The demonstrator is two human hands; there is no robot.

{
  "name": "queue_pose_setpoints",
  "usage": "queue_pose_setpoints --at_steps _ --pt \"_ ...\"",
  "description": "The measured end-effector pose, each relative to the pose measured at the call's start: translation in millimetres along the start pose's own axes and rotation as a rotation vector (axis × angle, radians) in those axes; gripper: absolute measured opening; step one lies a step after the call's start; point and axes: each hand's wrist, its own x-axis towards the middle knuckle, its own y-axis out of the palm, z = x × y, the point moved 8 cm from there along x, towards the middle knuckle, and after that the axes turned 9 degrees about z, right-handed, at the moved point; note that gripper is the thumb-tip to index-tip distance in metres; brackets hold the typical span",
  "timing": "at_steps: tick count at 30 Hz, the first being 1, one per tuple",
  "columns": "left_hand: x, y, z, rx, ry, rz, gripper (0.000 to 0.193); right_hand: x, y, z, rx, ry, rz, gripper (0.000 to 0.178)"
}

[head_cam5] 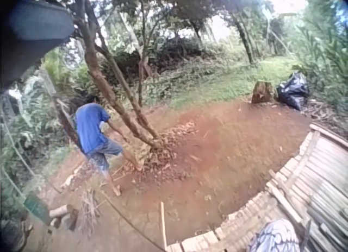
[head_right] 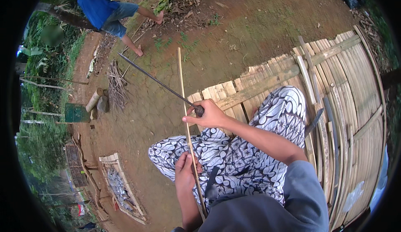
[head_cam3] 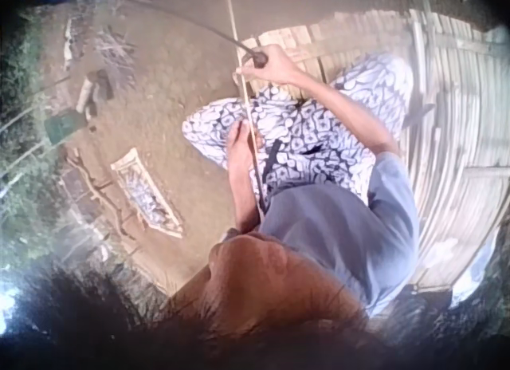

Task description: The person sits on a bamboo mat and uses a machete to shave and smooth a long bamboo stick. They hold the stick with one hand and repeatedly strike it with the machete to remove the outer layer and refine its shape.

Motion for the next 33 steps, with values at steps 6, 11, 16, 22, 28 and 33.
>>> queue_pose_setpoints --at_steps 6,11,16,22,28,33 --pt "-3.8 1.7 10.2 0.101 -0.041 0.094 0.013 0.9 -1.5 -22.4 0.088 -0.007 -0.099 0.036" --pt "-10.4 1.7 15.5 -0.014 -0.113 0.091 0.023 -0.2 -13.1 -11.9 0.191 -0.004 -0.162 0.030" --pt "-10.9 -0.5 -8.3 0.147 -0.044 -0.019 0.027 -0.4 -4.6 -2.1 -0.094 -0.048 -0.009 0.044" --pt "-16.5 -7.7 -47.6 0.345 0.082 -0.164 0.027 -16.4 31.3 28.2 -0.632 -0.283 0.140 0.057" --pt "-27.1 -0.2 -46.6 0.418 0.115 -0.187 0.025 -24.7 42.9 30.1 -0.705 -0.470 0.184 0.055" --pt "-30.2 -5.0 -67.2 0.386 0.146 -0.244 0.025 -7.5 20.1 13.4 -0.654 -0.333 0.008 0.060"
